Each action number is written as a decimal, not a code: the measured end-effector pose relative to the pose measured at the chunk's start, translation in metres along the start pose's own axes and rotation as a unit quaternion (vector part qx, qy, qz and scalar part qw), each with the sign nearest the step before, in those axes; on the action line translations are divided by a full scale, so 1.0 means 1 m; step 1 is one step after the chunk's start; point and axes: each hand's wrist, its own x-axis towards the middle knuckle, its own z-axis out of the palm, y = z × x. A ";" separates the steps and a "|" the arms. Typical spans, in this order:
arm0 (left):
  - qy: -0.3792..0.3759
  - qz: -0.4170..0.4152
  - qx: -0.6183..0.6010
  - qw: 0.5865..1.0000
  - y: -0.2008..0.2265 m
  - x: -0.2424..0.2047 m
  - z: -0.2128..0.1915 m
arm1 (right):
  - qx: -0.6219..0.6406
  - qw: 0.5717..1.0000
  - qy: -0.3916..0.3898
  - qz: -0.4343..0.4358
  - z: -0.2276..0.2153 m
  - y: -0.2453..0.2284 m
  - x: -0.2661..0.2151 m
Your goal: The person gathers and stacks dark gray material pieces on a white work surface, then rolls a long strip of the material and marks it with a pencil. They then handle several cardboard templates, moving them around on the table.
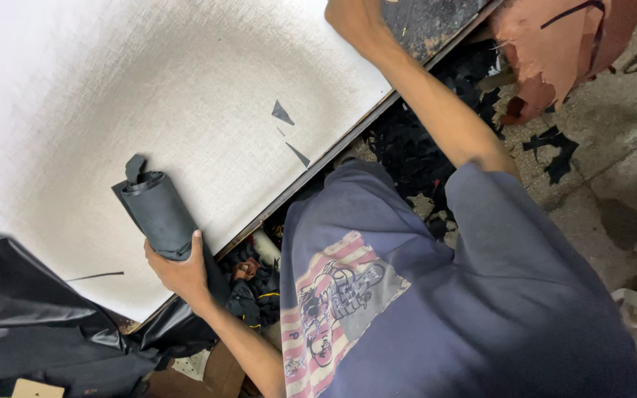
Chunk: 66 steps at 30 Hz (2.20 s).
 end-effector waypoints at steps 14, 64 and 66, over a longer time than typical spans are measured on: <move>0.011 0.044 -0.032 0.998 -0.010 0.007 0.006 | 0.013 0.979 0.187 0.082 -0.088 0.015 -0.079; -0.052 0.119 -0.203 0.970 -0.143 -0.015 -0.018 | 0.407 0.818 -0.407 -0.003 0.023 -0.406 -0.144; -0.049 0.114 -0.228 0.966 -0.151 -0.019 -0.017 | 0.385 0.835 -0.392 -0.021 0.020 -0.413 -0.146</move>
